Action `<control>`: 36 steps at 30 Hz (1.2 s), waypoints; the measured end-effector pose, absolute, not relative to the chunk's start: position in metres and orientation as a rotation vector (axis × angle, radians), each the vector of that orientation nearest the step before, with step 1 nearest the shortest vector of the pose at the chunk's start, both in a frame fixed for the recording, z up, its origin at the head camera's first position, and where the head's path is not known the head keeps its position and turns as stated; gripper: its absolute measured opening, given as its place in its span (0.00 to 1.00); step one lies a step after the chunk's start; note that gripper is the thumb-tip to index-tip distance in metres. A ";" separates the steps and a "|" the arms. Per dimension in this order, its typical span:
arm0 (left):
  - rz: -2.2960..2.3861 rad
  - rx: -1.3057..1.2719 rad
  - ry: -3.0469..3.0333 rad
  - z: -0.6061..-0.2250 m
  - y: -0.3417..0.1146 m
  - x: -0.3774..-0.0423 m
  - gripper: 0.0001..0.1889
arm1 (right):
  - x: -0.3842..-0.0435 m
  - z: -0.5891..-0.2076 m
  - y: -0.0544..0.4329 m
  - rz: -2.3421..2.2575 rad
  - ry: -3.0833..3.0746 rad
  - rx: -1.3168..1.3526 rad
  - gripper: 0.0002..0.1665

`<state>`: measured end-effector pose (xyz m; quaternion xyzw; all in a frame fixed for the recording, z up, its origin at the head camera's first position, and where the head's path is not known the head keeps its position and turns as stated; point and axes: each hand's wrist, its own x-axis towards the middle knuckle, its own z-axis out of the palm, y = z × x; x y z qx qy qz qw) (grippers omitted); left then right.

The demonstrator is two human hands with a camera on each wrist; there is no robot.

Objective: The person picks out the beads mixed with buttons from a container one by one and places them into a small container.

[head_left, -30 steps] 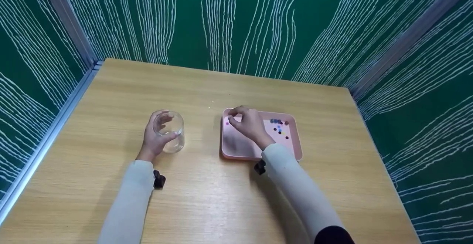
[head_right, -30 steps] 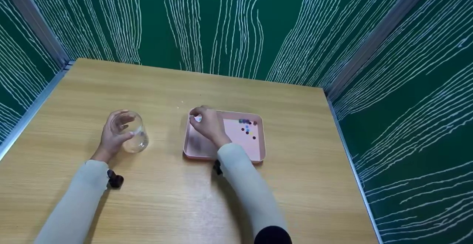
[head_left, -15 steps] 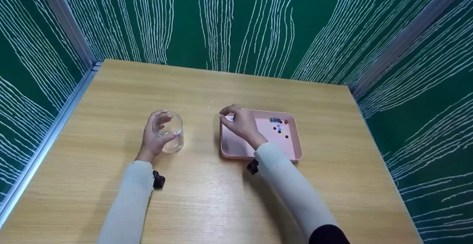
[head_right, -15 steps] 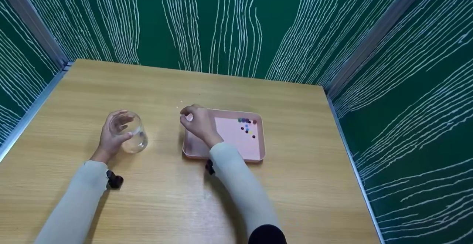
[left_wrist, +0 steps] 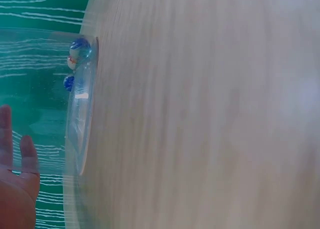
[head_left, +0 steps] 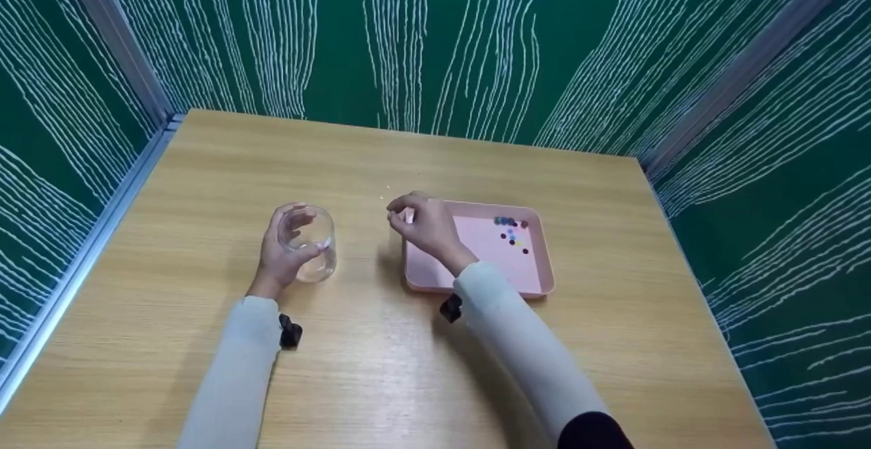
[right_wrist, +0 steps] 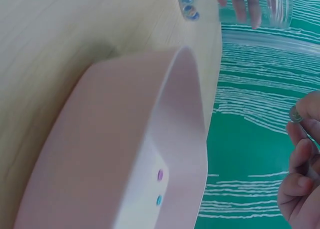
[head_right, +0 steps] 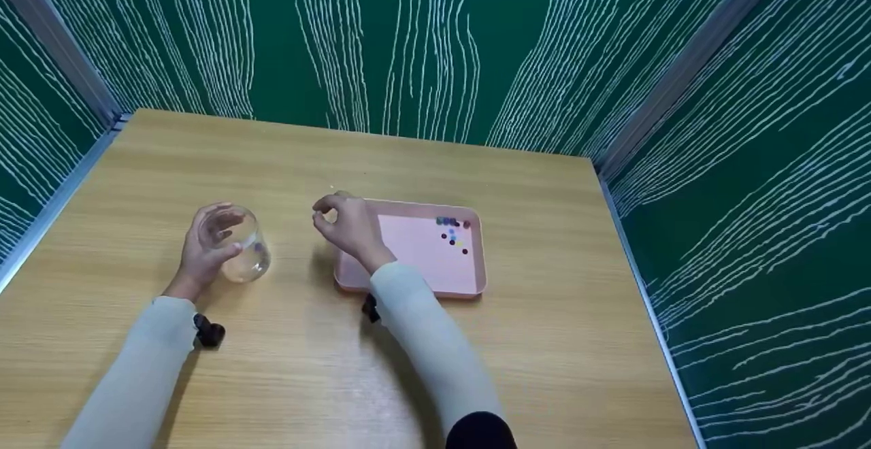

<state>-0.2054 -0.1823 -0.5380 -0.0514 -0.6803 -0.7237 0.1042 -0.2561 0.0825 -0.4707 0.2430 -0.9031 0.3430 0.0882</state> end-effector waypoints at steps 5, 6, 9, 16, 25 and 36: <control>-2.109 -0.177 -1.990 -0.542 -0.183 -0.208 0.37 | -0.252 -0.470 0.070 1.036 -2.661 0.747 0.09; -2.103 -0.178 -1.985 -0.543 -0.183 -0.208 0.36 | -0.252 -0.470 0.068 1.041 -2.658 0.747 0.09; -2.088 -0.183 -1.980 -0.544 -0.183 -0.208 0.37 | -0.250 -0.471 0.062 1.041 -2.659 0.746 0.09; -2.088 -0.157 -1.984 -0.542 -0.183 -0.206 0.36 | -0.244 -0.472 0.049 1.079 -2.665 0.751 0.08; -2.099 -0.143 -1.983 -0.544 -0.180 -0.206 0.37 | -0.237 -0.470 0.033 1.154 -2.642 0.793 0.08; -2.129 -0.165 -2.005 -0.524 -0.180 -0.197 0.38 | -0.231 -0.463 0.016 1.215 -2.608 0.838 0.08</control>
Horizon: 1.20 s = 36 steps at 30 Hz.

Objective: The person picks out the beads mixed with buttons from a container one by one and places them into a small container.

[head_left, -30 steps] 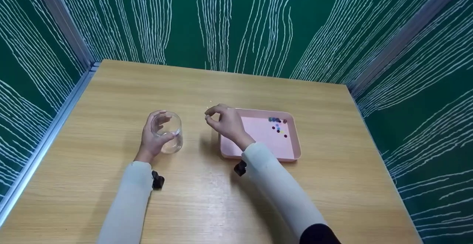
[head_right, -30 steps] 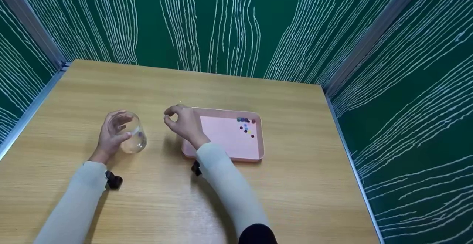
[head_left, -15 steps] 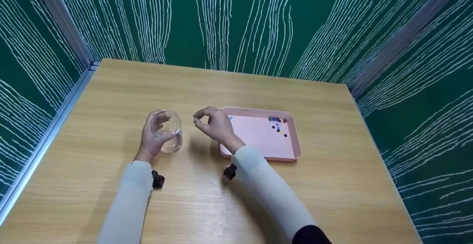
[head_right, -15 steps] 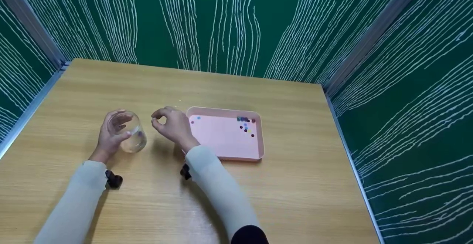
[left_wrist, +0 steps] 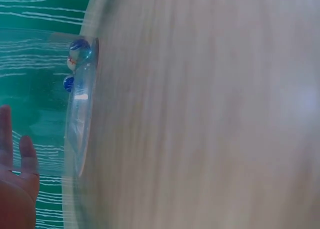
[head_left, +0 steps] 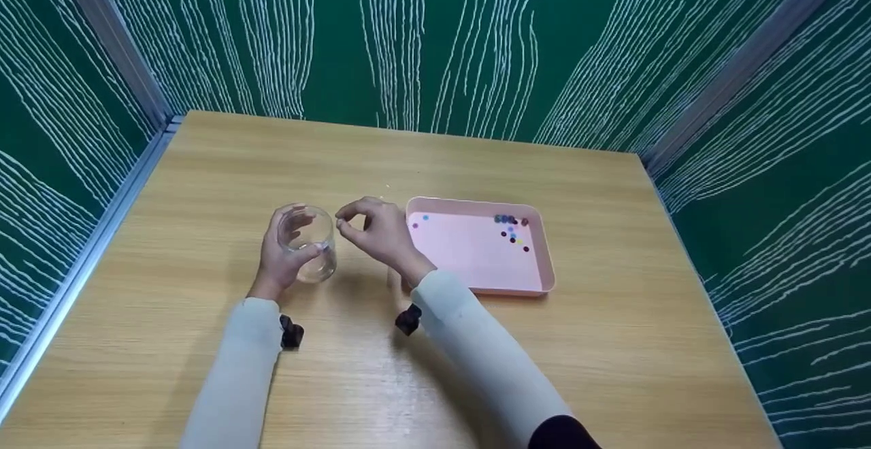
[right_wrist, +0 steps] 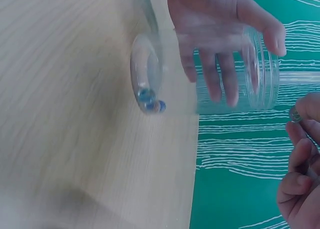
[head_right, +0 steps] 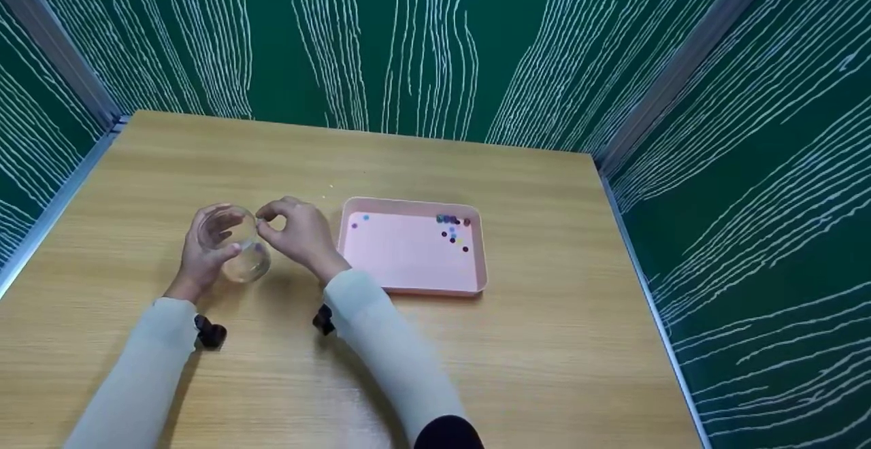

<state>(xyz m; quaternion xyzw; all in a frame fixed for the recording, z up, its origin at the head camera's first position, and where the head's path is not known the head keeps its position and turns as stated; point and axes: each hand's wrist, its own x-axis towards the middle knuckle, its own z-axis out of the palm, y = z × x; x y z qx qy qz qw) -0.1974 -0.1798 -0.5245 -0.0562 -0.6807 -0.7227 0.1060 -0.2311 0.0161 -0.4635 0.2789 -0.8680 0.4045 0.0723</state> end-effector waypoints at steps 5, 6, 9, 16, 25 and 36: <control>-2.113 -0.173 -2.000 -0.530 -0.181 -0.199 0.38 | -0.229 -0.465 0.010 1.233 -2.600 0.847 0.08; -2.105 -0.172 -1.998 -0.534 -0.181 -0.201 0.37 | -0.229 -0.466 0.010 1.234 -2.600 0.850 0.08; -2.091 -0.170 -1.994 -0.542 -0.182 -0.205 0.37 | -0.228 -0.466 0.007 1.239 -2.606 0.857 0.08; -2.117 -0.144 -2.013 -0.542 -0.183 -0.205 0.38 | -0.226 -0.467 0.001 1.265 -2.607 0.882 0.08; -2.123 -0.152 -2.031 -0.518 -0.178 -0.193 0.37 | -0.225 -0.472 -0.002 1.188 -2.591 0.887 0.08; -2.130 -0.163 -2.025 -0.517 -0.179 -0.192 0.38 | -0.225 -0.476 -0.005 1.167 -2.569 0.873 0.07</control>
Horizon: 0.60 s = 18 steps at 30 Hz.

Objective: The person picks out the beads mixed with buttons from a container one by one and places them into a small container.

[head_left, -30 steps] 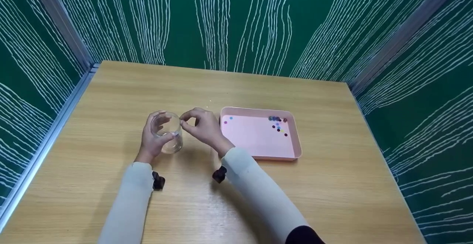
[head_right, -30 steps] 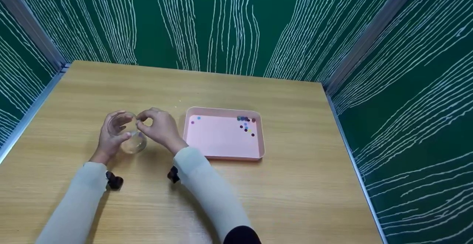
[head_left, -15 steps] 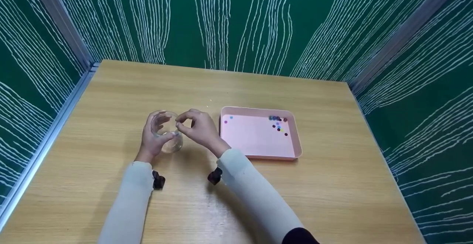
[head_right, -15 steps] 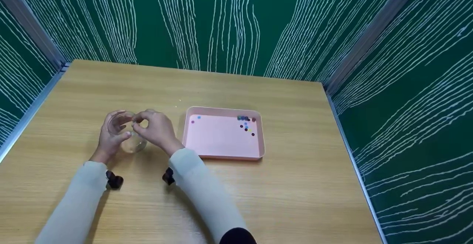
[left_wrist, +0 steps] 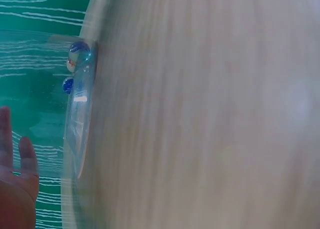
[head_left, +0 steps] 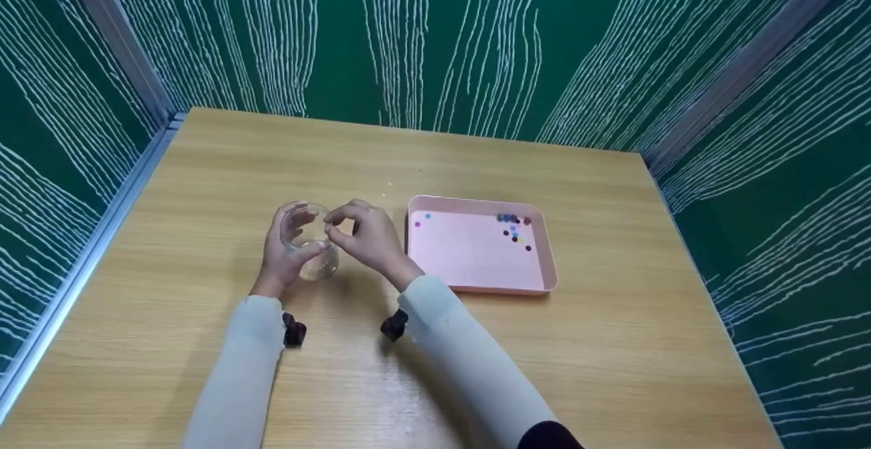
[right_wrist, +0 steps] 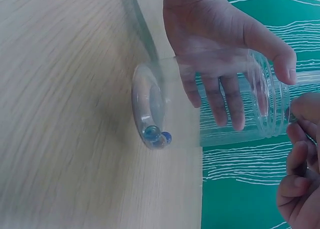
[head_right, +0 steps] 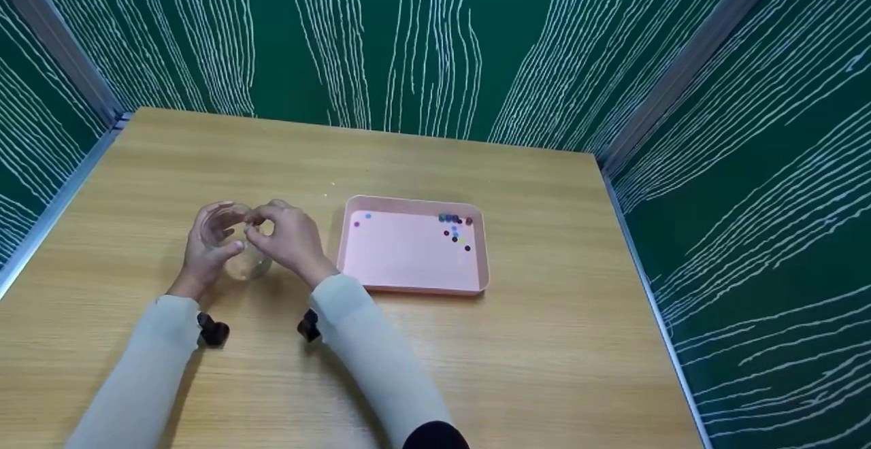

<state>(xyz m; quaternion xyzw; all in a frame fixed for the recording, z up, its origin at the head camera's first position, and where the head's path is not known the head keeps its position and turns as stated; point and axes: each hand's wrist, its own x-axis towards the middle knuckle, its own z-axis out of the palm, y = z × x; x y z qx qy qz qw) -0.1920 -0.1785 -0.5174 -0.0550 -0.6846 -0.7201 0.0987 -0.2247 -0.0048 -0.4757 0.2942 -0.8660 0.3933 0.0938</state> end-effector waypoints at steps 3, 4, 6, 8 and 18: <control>-2.122 -0.170 -2.028 -0.518 -0.178 -0.193 0.38 | -0.225 -0.478 -0.005 1.169 -2.565 0.864 0.07; -2.121 -0.173 -2.026 -0.518 -0.178 -0.193 0.38 | -0.225 -0.478 -0.005 1.176 -2.561 0.861 0.07; -2.120 -0.181 -2.018 -0.517 -0.178 -0.192 0.38 | -0.225 -0.479 -0.006 1.194 -2.555 0.855 0.07; -2.118 -0.185 -2.014 -0.517 -0.178 -0.192 0.38 | -0.225 -0.479 -0.006 1.216 -2.548 0.851 0.07; -2.108 -0.170 -2.049 -0.515 -0.179 -0.190 0.38 | -0.224 -0.478 -0.007 1.307 -2.546 0.824 0.07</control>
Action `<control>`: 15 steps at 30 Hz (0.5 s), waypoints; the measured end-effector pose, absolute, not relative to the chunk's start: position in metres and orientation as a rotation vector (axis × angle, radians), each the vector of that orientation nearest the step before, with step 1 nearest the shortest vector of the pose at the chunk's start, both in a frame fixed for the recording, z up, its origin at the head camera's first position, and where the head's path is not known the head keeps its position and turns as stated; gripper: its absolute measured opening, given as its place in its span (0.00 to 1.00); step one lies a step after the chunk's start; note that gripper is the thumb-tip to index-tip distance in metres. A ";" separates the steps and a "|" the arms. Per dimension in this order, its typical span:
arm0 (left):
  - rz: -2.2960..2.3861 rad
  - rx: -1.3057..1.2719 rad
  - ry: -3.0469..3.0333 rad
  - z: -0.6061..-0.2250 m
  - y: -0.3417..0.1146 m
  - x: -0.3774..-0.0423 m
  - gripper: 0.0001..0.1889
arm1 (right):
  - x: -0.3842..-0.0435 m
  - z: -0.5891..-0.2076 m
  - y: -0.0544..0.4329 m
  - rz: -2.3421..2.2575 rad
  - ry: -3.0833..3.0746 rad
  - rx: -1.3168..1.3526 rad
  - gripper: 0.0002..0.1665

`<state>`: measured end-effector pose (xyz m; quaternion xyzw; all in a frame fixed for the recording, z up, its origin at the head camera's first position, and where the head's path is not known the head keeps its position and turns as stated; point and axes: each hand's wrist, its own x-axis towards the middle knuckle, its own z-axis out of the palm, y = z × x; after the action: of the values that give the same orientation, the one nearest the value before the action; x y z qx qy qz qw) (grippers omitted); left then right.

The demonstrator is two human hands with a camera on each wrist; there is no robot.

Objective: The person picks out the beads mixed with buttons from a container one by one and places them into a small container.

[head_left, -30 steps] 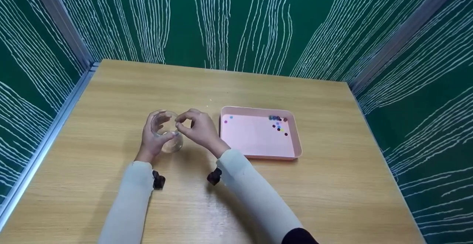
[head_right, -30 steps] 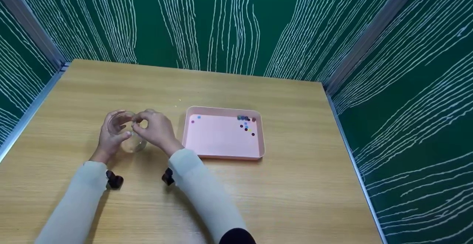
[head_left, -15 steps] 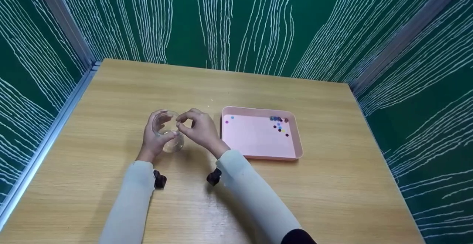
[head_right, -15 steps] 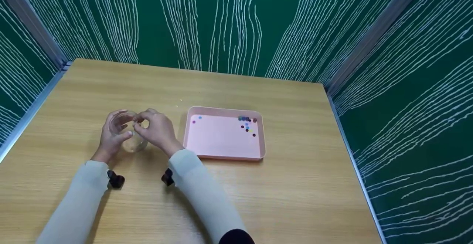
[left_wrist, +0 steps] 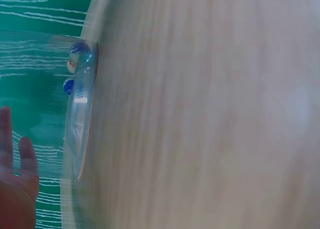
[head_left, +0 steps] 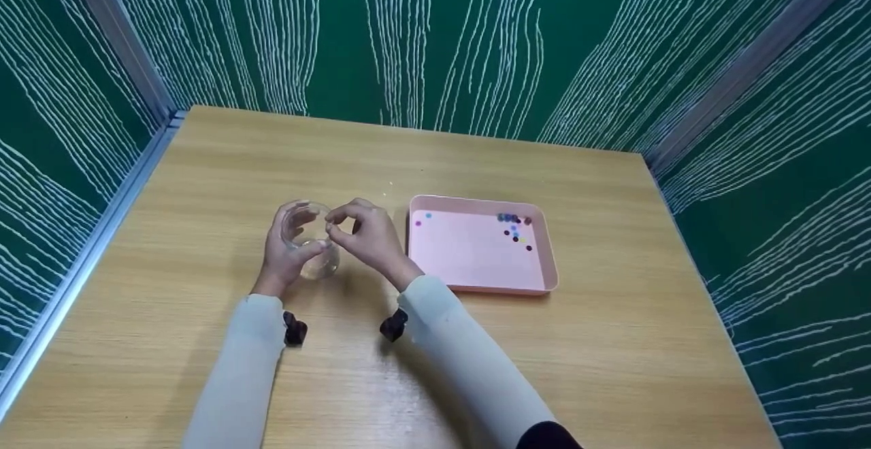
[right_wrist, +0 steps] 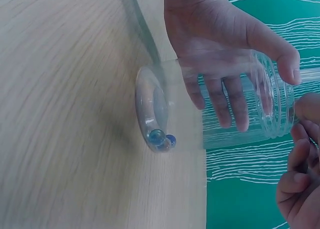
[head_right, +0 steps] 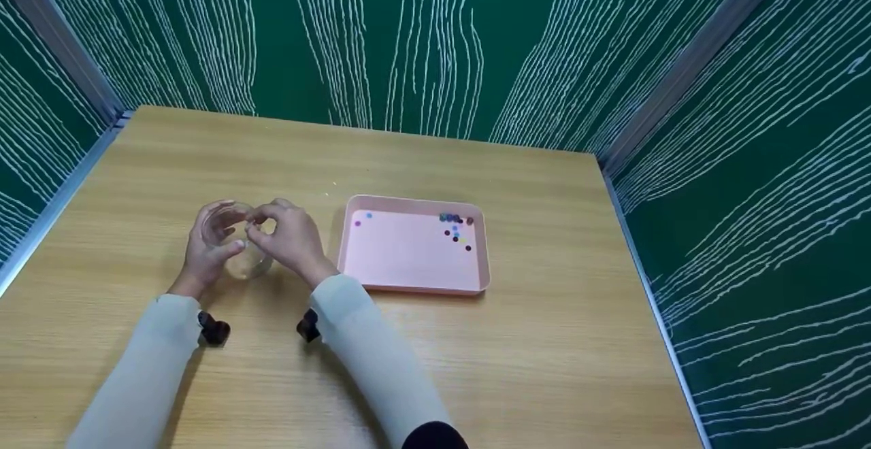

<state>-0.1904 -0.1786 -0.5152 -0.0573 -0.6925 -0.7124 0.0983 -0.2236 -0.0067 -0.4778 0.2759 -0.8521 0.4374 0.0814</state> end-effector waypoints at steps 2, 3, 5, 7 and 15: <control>-2.102 -0.169 -2.057 -0.515 -0.179 -0.190 0.38 | -0.223 -0.478 -0.007 1.326 -2.541 0.818 0.07; -2.099 -0.170 -2.059 -0.514 -0.179 -0.190 0.38 | -0.223 -0.478 -0.008 1.334 -2.538 0.814 0.07; -2.094 -0.173 -2.059 -0.514 -0.179 -0.189 0.38 | -0.223 -0.479 -0.008 1.347 -2.531 0.807 0.07; -2.093 -0.175 -2.057 -0.514 -0.179 -0.189 0.38 | -0.223 -0.480 -0.008 1.364 -2.522 0.799 0.07; -2.103 -0.162 -2.028 -0.529 -0.181 -0.198 0.38 | -0.223 -0.482 -0.009 1.401 -2.478 0.774 0.07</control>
<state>-0.1979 -0.1810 -0.5286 -0.0549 -0.6890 -0.7146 0.1077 -0.2225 -0.0092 -0.4823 0.2612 -0.8361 0.4728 0.0956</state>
